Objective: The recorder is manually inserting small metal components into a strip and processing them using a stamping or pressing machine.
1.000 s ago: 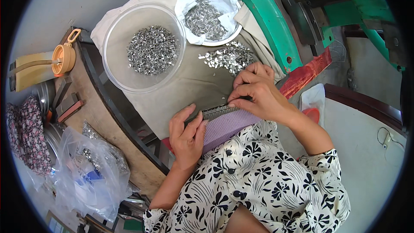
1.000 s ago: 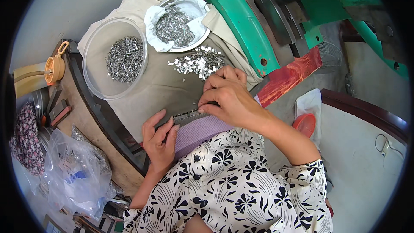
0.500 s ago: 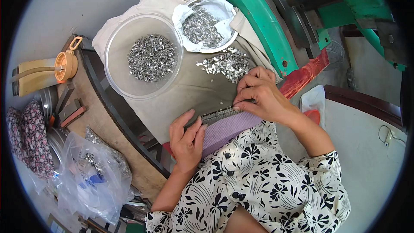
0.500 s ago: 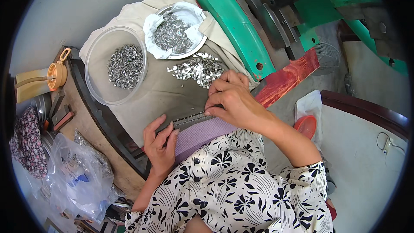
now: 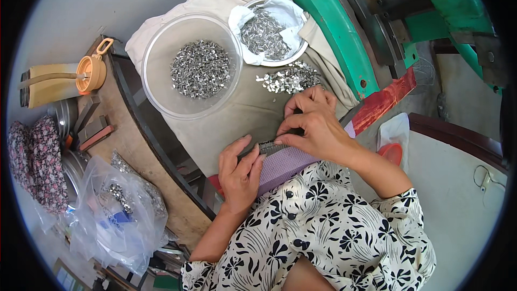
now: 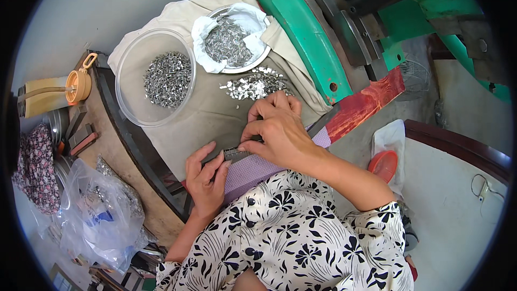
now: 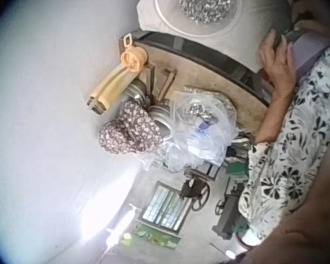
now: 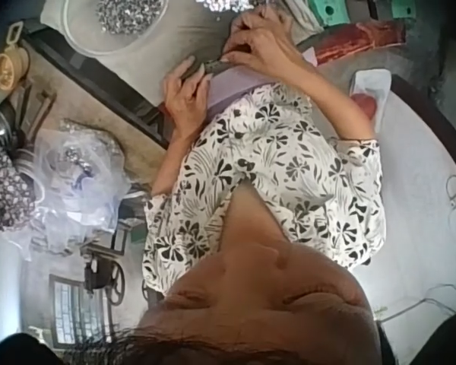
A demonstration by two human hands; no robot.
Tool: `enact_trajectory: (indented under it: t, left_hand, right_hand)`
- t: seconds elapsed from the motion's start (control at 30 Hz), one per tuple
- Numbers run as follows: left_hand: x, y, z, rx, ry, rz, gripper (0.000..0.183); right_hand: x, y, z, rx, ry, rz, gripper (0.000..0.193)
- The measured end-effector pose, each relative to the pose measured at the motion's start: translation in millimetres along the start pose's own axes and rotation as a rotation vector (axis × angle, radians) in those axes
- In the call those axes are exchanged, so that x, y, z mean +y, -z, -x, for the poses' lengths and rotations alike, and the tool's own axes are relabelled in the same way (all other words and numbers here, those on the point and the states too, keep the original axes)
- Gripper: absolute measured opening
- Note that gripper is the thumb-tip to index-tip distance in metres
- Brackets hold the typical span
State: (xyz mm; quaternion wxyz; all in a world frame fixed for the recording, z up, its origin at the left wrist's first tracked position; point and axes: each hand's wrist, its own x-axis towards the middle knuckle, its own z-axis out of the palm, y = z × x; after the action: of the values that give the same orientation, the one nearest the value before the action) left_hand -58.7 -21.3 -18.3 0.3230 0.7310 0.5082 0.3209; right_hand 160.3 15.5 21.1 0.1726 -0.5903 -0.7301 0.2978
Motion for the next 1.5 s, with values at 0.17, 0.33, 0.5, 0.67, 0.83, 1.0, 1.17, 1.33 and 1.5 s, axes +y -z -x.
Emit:
enact_trajectory:
  t: [0.17,0.33,0.5,0.67,0.83,1.0,1.17,1.33,1.5]
  left_hand:
    - [0,0,-1,0.001,-0.003,0.01,0.027]
    - [-1,-1,0,0.003,-0.007,0.008,0.027]
    - [-1,-1,1,0.004,0.001,-0.003,0.027]
    - [-2,-2,1,0.006,0.003,0.001,0.029]
    - [-2,-2,1,0.009,0.013,-0.005,0.029]
    - [-1,-1,2,0.011,0.006,-0.019,0.029]
    - [1,-1,0,0.009,0.007,-0.024,0.031]
    - [-2,-2,2,0.018,-0.022,0.003,0.028]
    - [-4,-1,3,0.016,-0.031,0.015,0.029]
  right_hand:
    - [5,2,0,0.006,0.004,-0.038,0.014]
    - [8,21,5,-0.011,-0.051,-0.097,0.012]
    - [21,37,21,-0.016,-0.053,-0.045,0.011]
    - [24,32,24,-0.012,-0.03,0.004,0.01]
    - [24,28,25,-0.009,-0.048,0.011,0.012]
    - [23,24,25,0.017,-0.032,0.03,0.012]
    - [24,26,25,0.055,0.004,0.033,0.013]
    - [5,9,3,0.085,0.088,-0.064,0.017]
    - [-13,-11,-15,0.037,0.132,-0.055,0.016]
